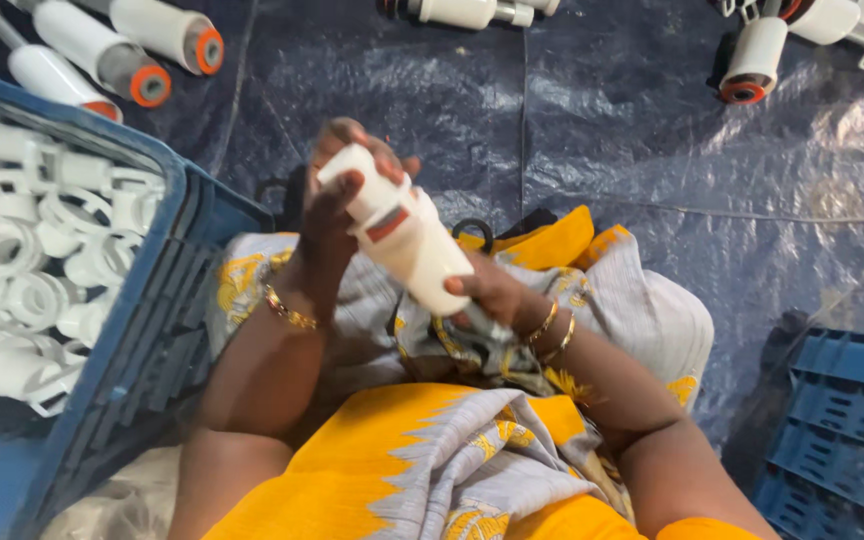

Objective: The person sits on the floor and repeatedly assembles white plastic components with orange rings. They pick up a cylindrical body, attach a ring, and secure a cap, then place the finished unit aside. The process is repeated with multiple identical parts from a nearby pile.

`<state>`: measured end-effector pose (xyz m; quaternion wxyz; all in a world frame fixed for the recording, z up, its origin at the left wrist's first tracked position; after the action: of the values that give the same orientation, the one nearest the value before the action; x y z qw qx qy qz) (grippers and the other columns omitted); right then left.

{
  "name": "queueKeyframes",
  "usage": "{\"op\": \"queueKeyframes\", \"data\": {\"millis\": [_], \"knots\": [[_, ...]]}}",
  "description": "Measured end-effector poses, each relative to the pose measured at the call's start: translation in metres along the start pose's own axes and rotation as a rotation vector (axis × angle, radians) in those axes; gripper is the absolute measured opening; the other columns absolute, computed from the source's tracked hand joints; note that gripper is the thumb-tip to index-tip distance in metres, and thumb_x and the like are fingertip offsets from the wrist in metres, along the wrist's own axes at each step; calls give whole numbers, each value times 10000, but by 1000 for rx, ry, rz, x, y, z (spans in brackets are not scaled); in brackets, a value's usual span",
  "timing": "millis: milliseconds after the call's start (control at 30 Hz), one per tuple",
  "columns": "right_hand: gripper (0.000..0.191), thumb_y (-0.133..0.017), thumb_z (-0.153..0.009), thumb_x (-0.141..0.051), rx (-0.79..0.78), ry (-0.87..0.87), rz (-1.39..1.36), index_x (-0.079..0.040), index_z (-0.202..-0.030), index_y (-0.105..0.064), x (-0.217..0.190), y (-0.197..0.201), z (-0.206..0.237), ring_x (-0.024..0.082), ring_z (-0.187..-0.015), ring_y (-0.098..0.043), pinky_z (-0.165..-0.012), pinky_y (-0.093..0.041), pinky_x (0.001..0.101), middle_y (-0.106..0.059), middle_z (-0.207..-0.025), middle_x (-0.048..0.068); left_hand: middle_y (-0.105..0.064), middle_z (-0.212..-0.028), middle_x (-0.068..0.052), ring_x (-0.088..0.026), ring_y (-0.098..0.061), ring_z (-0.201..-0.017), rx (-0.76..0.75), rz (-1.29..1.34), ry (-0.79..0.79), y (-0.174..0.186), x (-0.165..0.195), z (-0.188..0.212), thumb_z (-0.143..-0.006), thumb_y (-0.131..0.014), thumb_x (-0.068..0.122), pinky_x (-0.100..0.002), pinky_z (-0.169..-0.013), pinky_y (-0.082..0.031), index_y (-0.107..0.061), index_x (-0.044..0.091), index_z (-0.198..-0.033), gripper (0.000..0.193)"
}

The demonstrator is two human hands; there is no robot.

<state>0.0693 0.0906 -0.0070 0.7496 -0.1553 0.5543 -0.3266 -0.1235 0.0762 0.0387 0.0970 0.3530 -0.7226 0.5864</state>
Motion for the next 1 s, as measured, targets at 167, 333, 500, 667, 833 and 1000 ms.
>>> {"op": "queueKeyframes", "data": {"millis": [167, 333, 500, 667, 833, 1000], "knots": [[840, -877, -682, -428, 360, 80, 545, -1, -1340, -578, -31, 23, -4, 120, -638, -608, -515, -502, 259, -686, -941, 79, -661, -1034, -102, -216, -664, -1025, 187, -130, -144, 6, 11, 2, -968, -770, 199, -475, -1145, -515, -512, 107, -1242, 387], [780, -926, -747, -380, 474, 396, 984, 3, -1339, -594, -51, 7, 6, 206, -1103, -682, -952, -543, 327, -691, -1196, 103, -665, -1026, -104, -212, -673, -997, 306, -293, -210, 7, 15, 7, -961, -756, 189, -474, -1082, -563, -486, 90, -1246, 406], [805, -931, -706, -391, 512, 394, 1023, 3, -1321, -592, -53, 5, 10, 198, -1114, -676, -965, -538, 333, -673, -1214, 96, -669, -1029, -119, -211, -677, -1005, 326, -316, -196, 4, 12, 11, -953, -759, 203, -452, -1046, -572, -481, 74, -1249, 426], [802, -884, -666, -368, 386, 33, 604, -28, -1337, -605, -38, 15, 6, 225, -892, -624, -772, -507, 391, -682, -1067, 77, -654, -1054, -99, -197, -673, -1018, 242, -249, -150, -2, 8, 11, -941, -764, 216, -467, -1088, -574, -477, 82, -1262, 451], [766, -903, -697, -324, 523, 153, 794, -38, -1337, -594, -49, 9, 3, 218, -862, -593, -716, -506, 374, -664, -1058, 106, -660, -1061, -124, -203, -669, -991, 316, -214, -119, 0, 6, 12, -970, -719, 200, -418, -973, -584, -468, 83, -1261, 402], [766, -938, -759, -346, 653, 742, 1461, -74, -1372, -568, -67, -16, 13, 196, -1104, -640, -868, -555, 334, -670, -1222, 96, -657, -1051, -115, -204, -665, -975, 595, -154, -130, 14, 8, 17, -914, -779, 187, -397, -878, -592, -477, 80, -1225, 446]]}}
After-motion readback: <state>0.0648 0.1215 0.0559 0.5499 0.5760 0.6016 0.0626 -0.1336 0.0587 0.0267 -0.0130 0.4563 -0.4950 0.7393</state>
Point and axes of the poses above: each hand's wrist, its own z-axis away from the middle knuckle, its own y-axis out of the back of the hand, x = y × z, the point moved 6 cm from there along -z, towards the middle knuckle
